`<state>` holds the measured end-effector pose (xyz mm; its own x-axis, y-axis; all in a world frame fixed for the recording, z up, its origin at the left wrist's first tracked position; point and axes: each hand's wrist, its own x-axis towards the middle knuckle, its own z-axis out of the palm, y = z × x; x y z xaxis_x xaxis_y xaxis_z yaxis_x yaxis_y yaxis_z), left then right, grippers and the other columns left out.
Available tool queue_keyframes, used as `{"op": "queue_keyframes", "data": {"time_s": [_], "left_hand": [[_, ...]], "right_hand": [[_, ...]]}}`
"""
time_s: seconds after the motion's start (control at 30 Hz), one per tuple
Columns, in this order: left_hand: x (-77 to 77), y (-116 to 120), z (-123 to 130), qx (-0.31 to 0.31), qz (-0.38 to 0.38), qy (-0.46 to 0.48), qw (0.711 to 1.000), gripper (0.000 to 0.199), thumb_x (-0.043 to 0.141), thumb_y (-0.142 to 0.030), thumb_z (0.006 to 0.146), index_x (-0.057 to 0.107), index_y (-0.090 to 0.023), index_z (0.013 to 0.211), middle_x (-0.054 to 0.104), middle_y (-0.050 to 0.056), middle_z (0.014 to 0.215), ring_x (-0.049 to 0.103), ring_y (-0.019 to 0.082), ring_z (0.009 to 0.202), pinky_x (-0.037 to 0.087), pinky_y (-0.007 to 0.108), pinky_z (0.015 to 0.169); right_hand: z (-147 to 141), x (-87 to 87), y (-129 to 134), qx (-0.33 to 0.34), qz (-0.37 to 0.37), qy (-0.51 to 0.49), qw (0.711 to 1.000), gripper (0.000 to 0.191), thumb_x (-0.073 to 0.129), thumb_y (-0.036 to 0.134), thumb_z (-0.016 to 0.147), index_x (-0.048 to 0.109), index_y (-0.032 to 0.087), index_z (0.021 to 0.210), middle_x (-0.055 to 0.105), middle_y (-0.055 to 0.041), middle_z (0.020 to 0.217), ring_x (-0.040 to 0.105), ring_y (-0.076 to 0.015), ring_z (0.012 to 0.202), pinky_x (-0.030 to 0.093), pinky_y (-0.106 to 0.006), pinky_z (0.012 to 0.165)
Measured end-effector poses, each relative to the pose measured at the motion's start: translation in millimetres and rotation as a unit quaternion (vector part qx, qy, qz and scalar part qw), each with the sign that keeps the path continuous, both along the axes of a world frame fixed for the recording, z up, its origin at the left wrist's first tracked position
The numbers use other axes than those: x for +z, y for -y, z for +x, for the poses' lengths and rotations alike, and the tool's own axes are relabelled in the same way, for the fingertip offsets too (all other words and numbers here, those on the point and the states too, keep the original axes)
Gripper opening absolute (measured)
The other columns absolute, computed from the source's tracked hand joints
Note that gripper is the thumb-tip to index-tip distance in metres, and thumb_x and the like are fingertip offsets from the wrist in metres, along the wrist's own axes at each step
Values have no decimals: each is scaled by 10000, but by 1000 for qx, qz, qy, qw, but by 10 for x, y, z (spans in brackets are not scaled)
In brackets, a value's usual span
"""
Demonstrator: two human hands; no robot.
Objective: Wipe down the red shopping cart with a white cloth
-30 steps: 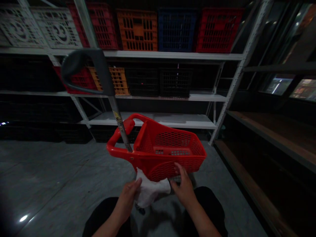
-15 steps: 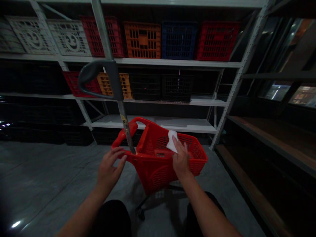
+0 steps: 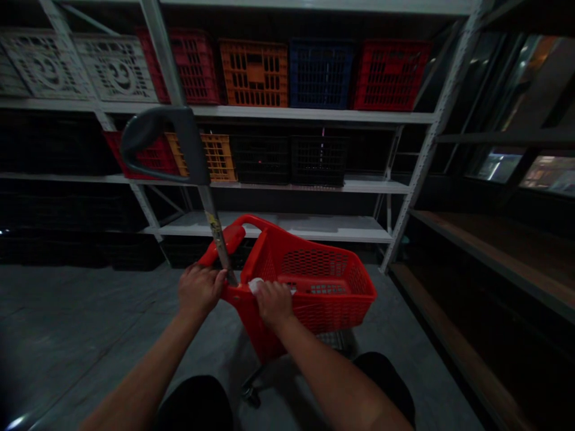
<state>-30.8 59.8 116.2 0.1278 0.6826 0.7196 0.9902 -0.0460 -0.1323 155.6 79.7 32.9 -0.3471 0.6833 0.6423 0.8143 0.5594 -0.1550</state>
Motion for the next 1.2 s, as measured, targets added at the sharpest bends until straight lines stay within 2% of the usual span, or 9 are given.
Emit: {"op": "queue_keyframes", "data": {"time_s": [0.2,0.3,0.57,0.67,0.8,0.93,1.07,1.13,1.2], "left_hand": [[-50,-57,-27,1,8,4,1000,456,327,-433,852,612,-201,582,625,55,634,531,214,742,319,366,825],[-61,-59,20,-7,7,25,1000,451,339,-428,847,606,-195,568,611,63,618,525,214,732,311,381,828],[-29,-48,103,-4,11,27,1000,460,328,-415,853,613,-181,578,613,77,619,519,217,720,310,391,846],[-28,-54,68,5,17,9,1000,464,322,-414,854,621,-183,585,616,73,614,525,211,710,322,377,832],[-41,-73,-2,17,17,-18,1000,471,318,-418,855,628,-185,590,631,63,625,531,212,721,341,371,806],[-53,-96,-44,25,19,-25,999,477,319,-418,857,626,-180,580,635,62,628,538,215,728,344,370,807],[-70,-124,-38,18,28,-14,999,467,329,-415,854,620,-182,572,632,69,625,537,214,724,335,370,834],[-80,-142,-13,17,32,-6,999,461,329,-416,852,618,-190,574,633,66,630,533,214,719,329,377,846],[-85,-161,25,16,36,2,999,458,328,-420,849,616,-195,573,630,64,630,530,213,715,329,384,844]], "right_hand": [[1025,-316,-59,-63,-16,52,997,294,322,219,916,604,191,997,644,-90,908,541,-196,807,309,-327,726],[1150,-341,-35,-98,-26,42,994,284,331,202,910,613,185,935,647,-83,878,535,-200,803,289,-348,759],[-259,231,48,-8,-25,-77,997,271,306,235,933,568,233,1000,648,-18,905,531,-166,834,270,-330,782],[-388,278,64,-1,-11,-62,998,263,318,299,933,535,242,1071,636,-20,947,519,-175,837,279,-324,739],[166,-5,-20,-44,-31,15,998,251,340,276,925,584,226,948,634,-25,862,507,-180,809,277,-335,745],[1209,-357,-94,-98,-24,86,991,251,365,217,911,585,252,1028,645,-21,892,506,-177,844,234,-391,872],[2084,-536,-72,-193,14,72,978,281,351,226,912,632,232,913,660,-15,878,517,-181,847,120,-458,987],[2208,-561,-63,-216,36,22,976,298,339,236,915,637,221,909,668,-18,893,524,-193,878,89,-486,1002],[2051,-542,-72,-198,47,-30,979,314,323,230,920,637,224,933,674,-16,917,526,-205,925,63,-513,1006]]}}
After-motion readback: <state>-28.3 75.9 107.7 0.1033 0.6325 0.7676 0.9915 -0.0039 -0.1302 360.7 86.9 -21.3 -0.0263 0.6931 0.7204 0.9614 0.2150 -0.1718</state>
